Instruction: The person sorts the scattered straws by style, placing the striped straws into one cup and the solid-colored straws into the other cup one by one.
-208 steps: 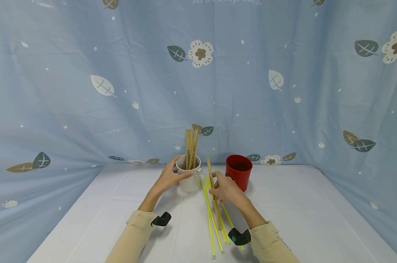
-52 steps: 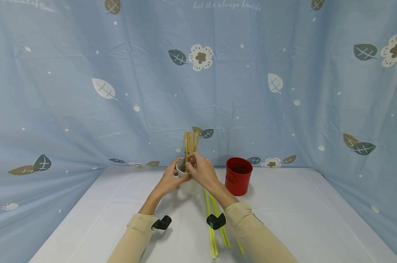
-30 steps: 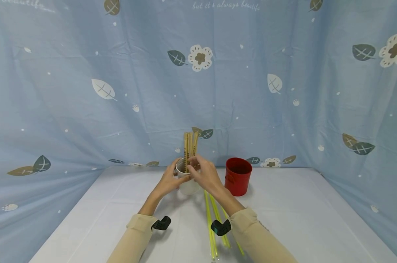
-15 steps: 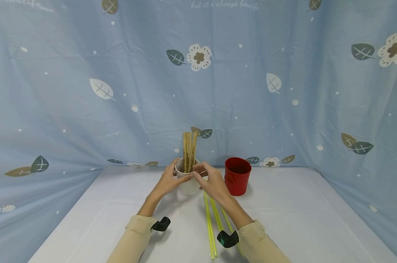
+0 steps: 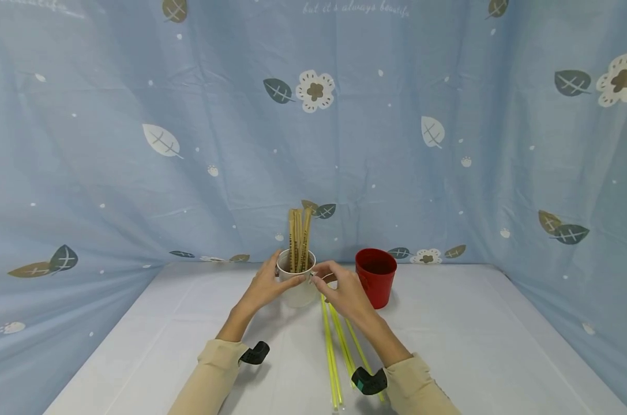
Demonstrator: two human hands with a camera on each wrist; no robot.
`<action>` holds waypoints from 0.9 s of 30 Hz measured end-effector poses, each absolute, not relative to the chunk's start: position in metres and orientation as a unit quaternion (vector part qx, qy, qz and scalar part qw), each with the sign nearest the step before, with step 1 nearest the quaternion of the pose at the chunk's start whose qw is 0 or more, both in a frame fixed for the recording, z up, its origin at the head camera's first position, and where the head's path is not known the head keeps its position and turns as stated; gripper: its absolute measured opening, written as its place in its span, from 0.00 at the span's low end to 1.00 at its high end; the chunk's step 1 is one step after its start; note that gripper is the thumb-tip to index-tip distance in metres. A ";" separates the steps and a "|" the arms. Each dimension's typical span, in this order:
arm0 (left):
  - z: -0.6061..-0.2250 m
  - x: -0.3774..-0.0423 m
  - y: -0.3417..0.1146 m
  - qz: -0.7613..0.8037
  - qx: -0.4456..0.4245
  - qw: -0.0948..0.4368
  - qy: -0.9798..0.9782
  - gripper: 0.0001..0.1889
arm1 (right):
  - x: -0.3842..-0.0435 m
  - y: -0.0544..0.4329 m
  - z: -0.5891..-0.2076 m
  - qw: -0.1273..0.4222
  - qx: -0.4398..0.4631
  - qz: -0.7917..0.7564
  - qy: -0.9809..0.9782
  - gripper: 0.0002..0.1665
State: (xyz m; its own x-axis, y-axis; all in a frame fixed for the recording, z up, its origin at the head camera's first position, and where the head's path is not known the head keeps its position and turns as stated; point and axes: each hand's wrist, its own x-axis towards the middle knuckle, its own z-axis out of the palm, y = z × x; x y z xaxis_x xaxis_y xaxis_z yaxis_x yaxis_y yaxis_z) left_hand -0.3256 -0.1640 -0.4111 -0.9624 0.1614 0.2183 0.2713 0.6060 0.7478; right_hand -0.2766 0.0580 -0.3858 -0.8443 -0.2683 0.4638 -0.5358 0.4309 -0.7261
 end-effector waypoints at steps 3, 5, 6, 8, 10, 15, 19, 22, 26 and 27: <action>-0.411 -0.324 -0.163 -0.423 -0.118 0.063 -0.896 0.58 | -0.277 0.061 -0.385 0.141 0.247 0.471 -0.835 0.15; -0.410 -0.324 -0.163 -0.423 -0.117 0.062 -0.896 0.58 | -0.278 0.063 -0.384 0.137 0.252 0.467 -0.836 0.15; -0.410 -0.324 -0.163 -0.421 -0.115 0.062 -0.898 0.58 | -0.278 0.064 -0.383 0.135 0.256 0.465 -0.837 0.15; -0.410 -0.324 -0.163 -0.414 -0.111 0.062 -0.901 0.59 | -0.277 0.066 -0.380 0.128 0.262 0.462 -0.838 0.15; -0.409 -0.323 -0.163 -0.407 -0.106 0.064 -0.905 0.59 | -0.277 0.069 -0.378 0.118 0.266 0.459 -0.839 0.15; -0.402 -0.318 -0.164 -0.375 -0.097 0.050 -0.920 0.60 | -0.274 0.073 -0.373 0.103 0.267 0.449 -0.847 0.15; -0.387 -0.308 -0.165 -0.348 -0.108 0.044 -0.930 0.58 | -0.275 0.077 -0.371 0.124 0.278 0.439 -0.845 0.14; -0.372 -0.300 -0.164 -0.337 -0.121 0.058 -0.932 0.56 | -0.277 0.079 -0.370 0.152 0.291 0.436 -0.838 0.11; -0.356 -0.290 -0.160 -0.343 -0.126 0.077 -0.928 0.54 | -0.277 0.082 -0.366 0.172 0.291 0.427 -0.839 0.10; -0.353 -0.287 -0.159 -0.347 -0.128 0.083 -0.925 0.53 | -0.277 0.083 -0.365 0.175 0.289 0.425 -0.840 0.10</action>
